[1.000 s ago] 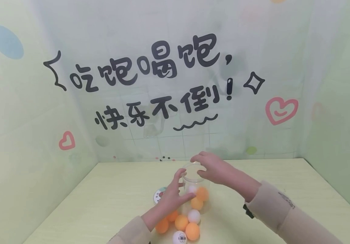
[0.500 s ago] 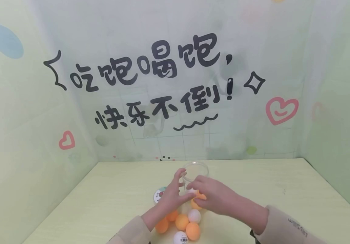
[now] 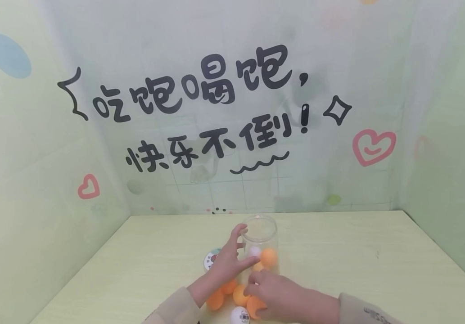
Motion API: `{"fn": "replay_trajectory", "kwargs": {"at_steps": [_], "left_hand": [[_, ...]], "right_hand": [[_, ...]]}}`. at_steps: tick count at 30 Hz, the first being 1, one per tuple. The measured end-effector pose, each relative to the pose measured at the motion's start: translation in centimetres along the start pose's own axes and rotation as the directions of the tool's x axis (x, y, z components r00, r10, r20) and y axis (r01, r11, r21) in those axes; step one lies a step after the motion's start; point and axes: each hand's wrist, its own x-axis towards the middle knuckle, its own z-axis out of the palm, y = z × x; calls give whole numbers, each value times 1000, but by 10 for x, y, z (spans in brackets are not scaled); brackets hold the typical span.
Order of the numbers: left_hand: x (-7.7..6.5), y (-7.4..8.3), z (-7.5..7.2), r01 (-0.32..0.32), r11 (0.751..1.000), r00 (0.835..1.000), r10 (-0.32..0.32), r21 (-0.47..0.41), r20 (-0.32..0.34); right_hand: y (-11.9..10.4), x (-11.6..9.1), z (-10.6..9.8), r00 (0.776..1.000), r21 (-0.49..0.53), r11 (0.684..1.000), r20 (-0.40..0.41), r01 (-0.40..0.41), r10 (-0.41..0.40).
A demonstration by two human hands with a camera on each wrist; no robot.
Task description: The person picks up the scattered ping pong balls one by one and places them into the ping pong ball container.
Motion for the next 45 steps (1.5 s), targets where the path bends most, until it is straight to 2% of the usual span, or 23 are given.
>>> {"fn": "replay_trajectory", "kwargs": {"at_steps": [3,10,14,21,25,34,41,45], "left_hand": [[-1,1,0,5,1000,1000,-5,-4,2],[-1,1,0,-6,1000,1000,6,2,-1],[-1,2,0,-1,1000,1000,1,-3,0],[-3,4,-1,5,1000,1000,-5,-4,0],[-3,4,-2,7,1000,1000,-7,1,2],[-2,2,-1,-5,1000,1000,5,3,-3],[-1,1,0,-19,1000,1000,20,11,-12],[-1,1,0,-9,1000,1000,9,5,-9]], "right_hand": [[0,-1,4,1000,-15,1000,17,11,-11],[-2,-3,8,995,99,994,94,-39,30],[-1,-3,10,992,111,993,121,-48,35],[2,-5,19,997,85,996,81,-4,-2],[2,-3,21,998,72,997,60,-24,20],[2,-4,24,993,170,984,111,-57,38],[2,-6,25,996,114,994,90,2,-13],[3,-8,22,995,139,990,95,-21,8]]}}
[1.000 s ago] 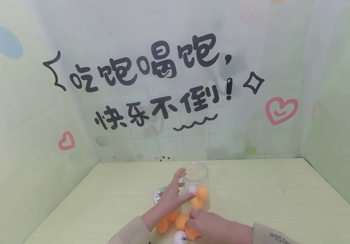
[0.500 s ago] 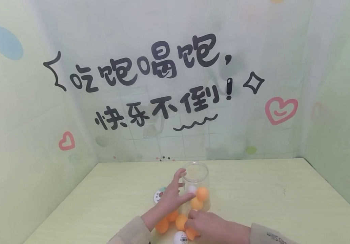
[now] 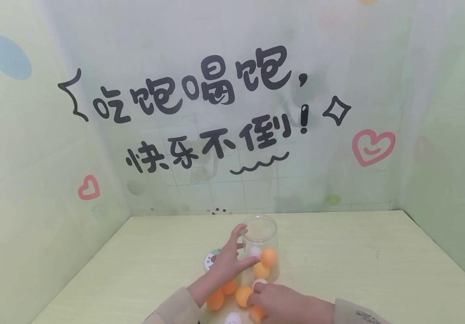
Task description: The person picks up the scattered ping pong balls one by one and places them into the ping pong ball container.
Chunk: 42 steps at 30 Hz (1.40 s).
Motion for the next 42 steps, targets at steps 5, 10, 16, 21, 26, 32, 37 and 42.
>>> {"fn": "replay_trajectory", "kwargs": {"at_steps": [5,10,16,21,26,32,37,42], "left_hand": [[0,1,-1,-2,1000,1000,2,-2,0],[-1,1,-1,3,1000,1000,-3,-9,3],[-1,1,-1,4,1000,1000,-4,-9,5],[-1,1,-1,14,1000,1000,-14,-14,13],[-2,2,-2,17,1000,1000,-17,-17,15],[-2,2,-1,11,1000,1000,-11,-10,10],[-2,2,-1,8,1000,1000,-8,-12,9],[-2,2,-1,20,1000,1000,-20,-17,10]], "right_hand": [[2,-4,-3,1000,3,1000,-13,-22,22],[5,-10,-7,999,-5,1000,-48,-25,25],[11,-18,-14,994,-11,1000,-109,-20,18],[18,-24,-24,989,55,991,-74,-121,125],[26,-32,-36,974,70,974,-62,-214,219],[34,-40,-49,945,86,943,-44,-321,326],[40,-45,-58,935,76,936,-56,-345,349],[43,-46,-67,921,71,923,-71,-379,383]]}}
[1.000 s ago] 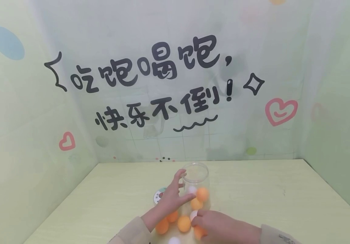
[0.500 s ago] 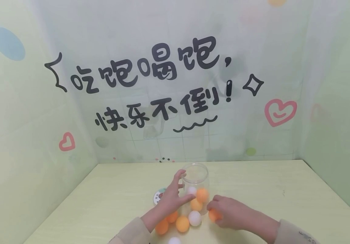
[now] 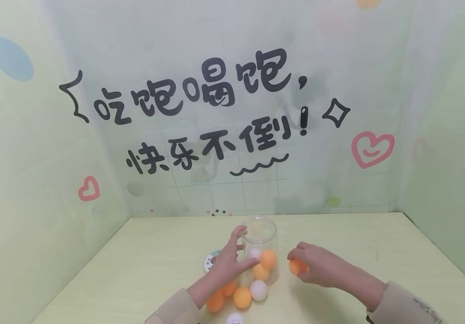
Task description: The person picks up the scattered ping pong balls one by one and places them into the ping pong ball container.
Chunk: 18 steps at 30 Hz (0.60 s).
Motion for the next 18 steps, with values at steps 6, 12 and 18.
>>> {"fn": "replay_trajectory", "kwargs": {"at_steps": [6,12,18], "left_hand": [[0,-1,0,4,1000,1000,-4,4,-4],[0,-1,0,-12,1000,1000,12,3,-6],[0,-1,0,-6,1000,1000,6,-1,-2]], "right_hand": [[0,3,-9,1000,-12,1000,-24,-6,6],[-2,8,-19,998,-26,998,-16,-54,54],[-2,10,-28,997,-57,997,-63,-42,38]]}}
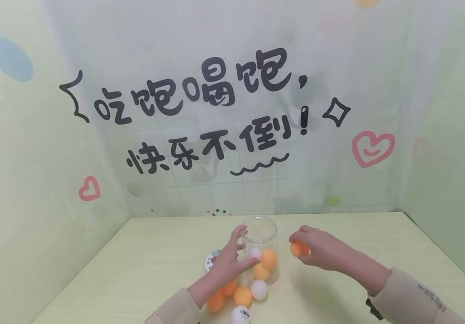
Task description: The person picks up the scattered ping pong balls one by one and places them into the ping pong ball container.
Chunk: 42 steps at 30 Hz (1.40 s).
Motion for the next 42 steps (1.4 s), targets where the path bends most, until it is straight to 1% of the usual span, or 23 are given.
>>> {"fn": "replay_trajectory", "kwargs": {"at_steps": [6,11,16,23,28,37,42], "left_hand": [[1,1,0,14,1000,1000,-14,-8,6],[1,1,0,22,1000,1000,-21,-13,13],[1,1,0,24,999,1000,-23,-21,18],[1,2,0,32,999,999,-32,-17,16],[1,1,0,28,999,1000,-28,-17,14],[2,-1,1,18,1000,1000,-17,-8,9],[2,-1,1,21,1000,1000,-21,-14,15]], "right_hand": [[-2,4,-9,1000,-1,1000,-25,4,-4],[-4,7,-13,998,-21,1000,-67,9,-11],[-7,8,-16,995,-44,999,-104,-6,1],[-11,14,-21,982,-69,998,-187,1,-14],[-16,20,-24,970,-62,998,-243,12,-26],[-25,35,-25,959,-48,999,-284,5,-18],[-29,46,-23,949,-82,996,-311,27,-52]]}}
